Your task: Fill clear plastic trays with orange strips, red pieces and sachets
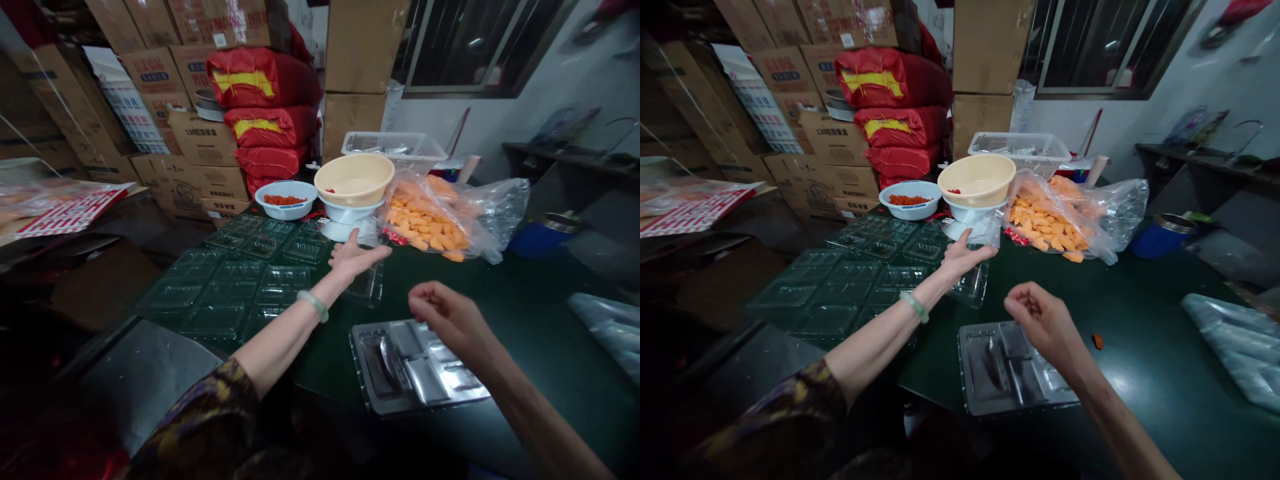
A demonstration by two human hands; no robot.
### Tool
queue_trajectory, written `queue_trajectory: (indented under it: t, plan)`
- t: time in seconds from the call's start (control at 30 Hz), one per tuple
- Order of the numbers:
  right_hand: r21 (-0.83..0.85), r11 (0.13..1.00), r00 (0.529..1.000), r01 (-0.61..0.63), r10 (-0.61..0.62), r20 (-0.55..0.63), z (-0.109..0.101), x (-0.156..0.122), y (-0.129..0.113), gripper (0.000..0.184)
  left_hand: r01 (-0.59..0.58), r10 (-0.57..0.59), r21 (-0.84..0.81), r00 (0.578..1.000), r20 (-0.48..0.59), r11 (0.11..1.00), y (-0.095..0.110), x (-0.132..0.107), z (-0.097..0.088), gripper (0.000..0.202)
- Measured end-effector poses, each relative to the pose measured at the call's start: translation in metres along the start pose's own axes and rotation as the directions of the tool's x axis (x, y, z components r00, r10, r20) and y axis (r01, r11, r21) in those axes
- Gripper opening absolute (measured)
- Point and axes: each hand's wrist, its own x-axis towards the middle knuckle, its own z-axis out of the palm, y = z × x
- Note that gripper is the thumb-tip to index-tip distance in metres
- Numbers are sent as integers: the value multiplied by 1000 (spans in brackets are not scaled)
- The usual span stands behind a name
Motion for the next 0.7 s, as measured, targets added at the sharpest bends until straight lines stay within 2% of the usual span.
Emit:
queue_trajectory:
  t: [0.03,0.1,0.17,0.23,0.3,0.33,0.4,0.47,0.53,0.57,0.6,0.63,0.67,0.7]
  plan:
    - [-131,989,998,61,-59,20,-2,-13,9,23,29,-13,192,996,-84,981,2,17,4,97]
    - [-339,914,975,221,-195,111,0,-42,30,31,134,-24,500,975,-221,855,0,47,14,99]
    - [-481,776,913,409,-343,222,9,-70,54,52,218,-8,671,954,-301,709,-9,68,23,98]
    - [-593,599,839,538,-451,305,18,-91,78,57,258,30,785,943,-331,563,-21,83,30,95]
    - [-684,456,794,569,-520,314,24,-104,95,45,264,58,851,944,-324,455,-33,94,35,96]
    - [-716,412,781,563,-548,299,26,-107,101,38,264,64,869,946,-318,418,-38,99,37,97]
    - [-738,380,757,558,-597,265,27,-110,105,29,264,61,890,950,-307,373,-40,107,40,100]
    - [-724,410,759,555,-605,240,26,-110,102,26,237,67,907,959,-277,349,-36,106,45,100]
    - [-693,476,790,542,-570,227,22,-109,95,25,102,122,928,980,-154,358,-29,88,49,98]
    - [-671,510,806,538,-544,233,19,-108,92,24,-24,159,927,986,-38,373,-26,72,51,96]
    - [-650,542,821,533,-518,241,17,-108,89,23,-178,204,903,973,104,391,-25,51,52,94]
    - [-630,568,830,530,-501,246,14,-108,87,23,-342,215,844,937,274,413,-27,26,52,93]
    - [-614,586,833,529,-498,243,12,-109,86,24,-491,216,762,871,442,423,-30,-2,51,94]
    - [-608,603,840,517,-495,223,10,-111,85,26,-593,192,686,798,572,421,-34,-29,49,95]
